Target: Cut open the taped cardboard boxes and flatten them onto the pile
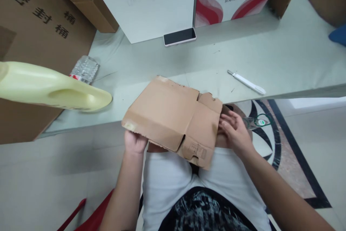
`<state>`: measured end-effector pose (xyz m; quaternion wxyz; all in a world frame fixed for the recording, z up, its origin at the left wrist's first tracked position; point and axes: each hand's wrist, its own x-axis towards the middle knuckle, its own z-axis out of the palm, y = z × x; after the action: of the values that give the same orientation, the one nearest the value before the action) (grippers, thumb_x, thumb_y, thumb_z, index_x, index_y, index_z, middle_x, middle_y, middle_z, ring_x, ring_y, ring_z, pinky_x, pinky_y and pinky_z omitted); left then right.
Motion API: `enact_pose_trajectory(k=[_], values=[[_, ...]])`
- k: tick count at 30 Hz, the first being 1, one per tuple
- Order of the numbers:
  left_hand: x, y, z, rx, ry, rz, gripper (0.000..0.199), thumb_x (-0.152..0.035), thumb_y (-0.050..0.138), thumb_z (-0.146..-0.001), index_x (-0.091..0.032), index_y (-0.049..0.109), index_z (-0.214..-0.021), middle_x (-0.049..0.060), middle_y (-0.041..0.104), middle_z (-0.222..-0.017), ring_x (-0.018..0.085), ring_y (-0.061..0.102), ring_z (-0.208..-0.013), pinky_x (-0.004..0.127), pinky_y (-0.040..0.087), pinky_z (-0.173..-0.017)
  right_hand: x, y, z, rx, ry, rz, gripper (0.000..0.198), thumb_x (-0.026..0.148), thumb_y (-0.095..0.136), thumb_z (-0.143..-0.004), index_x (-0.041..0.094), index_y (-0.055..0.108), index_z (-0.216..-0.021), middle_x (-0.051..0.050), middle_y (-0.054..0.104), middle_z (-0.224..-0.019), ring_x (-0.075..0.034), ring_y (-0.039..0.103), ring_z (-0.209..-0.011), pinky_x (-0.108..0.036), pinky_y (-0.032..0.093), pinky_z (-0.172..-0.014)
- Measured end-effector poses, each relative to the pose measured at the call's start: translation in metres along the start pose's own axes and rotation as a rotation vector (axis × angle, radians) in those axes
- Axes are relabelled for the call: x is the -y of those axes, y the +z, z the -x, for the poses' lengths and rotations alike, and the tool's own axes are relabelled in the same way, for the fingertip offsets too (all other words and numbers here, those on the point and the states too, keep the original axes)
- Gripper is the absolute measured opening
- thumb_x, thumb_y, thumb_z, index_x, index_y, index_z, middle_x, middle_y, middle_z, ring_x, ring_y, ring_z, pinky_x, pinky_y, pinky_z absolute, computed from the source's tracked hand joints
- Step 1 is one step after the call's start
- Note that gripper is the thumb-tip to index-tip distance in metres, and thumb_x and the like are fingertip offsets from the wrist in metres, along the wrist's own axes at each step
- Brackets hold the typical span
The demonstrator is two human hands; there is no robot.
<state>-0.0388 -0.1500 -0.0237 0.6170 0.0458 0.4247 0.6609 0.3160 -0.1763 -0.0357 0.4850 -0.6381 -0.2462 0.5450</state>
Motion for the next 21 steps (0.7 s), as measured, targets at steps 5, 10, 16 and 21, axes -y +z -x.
enact_pose_trajectory(k=[5,10,16,21], values=[[0.008,0.003,0.014,0.036,-0.008,-0.054,0.049,-0.059,0.057,-0.095,-0.023,0.07,-0.126,0.008,0.076,-0.125,0.025,0.069,-0.124,0.037,0.058,-0.102,-0.001,0.016,0.015,0.335,0.253,-0.035,0.06,0.064,0.085,-0.065,0.022,0.064,-0.103,-0.005,0.073,-0.086,-0.017,0.066,-0.067,-0.028,0.056,-0.058],[0.009,0.006,0.02,-0.094,-0.045,-0.171,0.026,-0.023,0.066,-0.088,-0.021,0.073,-0.113,0.007,0.079,-0.116,0.022,0.072,-0.116,0.033,0.06,-0.099,-0.005,0.014,0.026,0.263,-0.008,0.087,0.057,0.069,0.082,-0.068,0.022,0.07,-0.098,-0.006,0.076,-0.086,-0.023,0.072,-0.079,-0.034,0.062,-0.069],[0.023,0.028,0.01,-0.063,0.044,-0.336,0.04,-0.035,0.081,-0.076,-0.025,0.071,-0.114,0.006,0.077,-0.118,0.022,0.074,-0.107,0.03,0.062,-0.088,0.001,-0.021,0.034,0.284,-0.233,0.401,0.047,0.062,0.082,-0.07,0.023,0.077,-0.096,-0.011,0.079,-0.093,-0.031,0.076,-0.093,-0.043,0.066,-0.082],[0.029,0.062,-0.011,0.03,0.419,-0.714,0.044,-0.046,0.074,-0.083,-0.025,0.064,-0.12,0.01,0.071,-0.129,0.024,0.07,-0.119,0.039,0.058,-0.1,0.049,-0.09,0.021,-0.314,-0.386,0.463,0.057,0.067,0.08,-0.068,0.023,0.071,-0.105,-0.013,0.075,-0.11,-0.035,0.072,-0.107,-0.051,0.061,-0.095]])
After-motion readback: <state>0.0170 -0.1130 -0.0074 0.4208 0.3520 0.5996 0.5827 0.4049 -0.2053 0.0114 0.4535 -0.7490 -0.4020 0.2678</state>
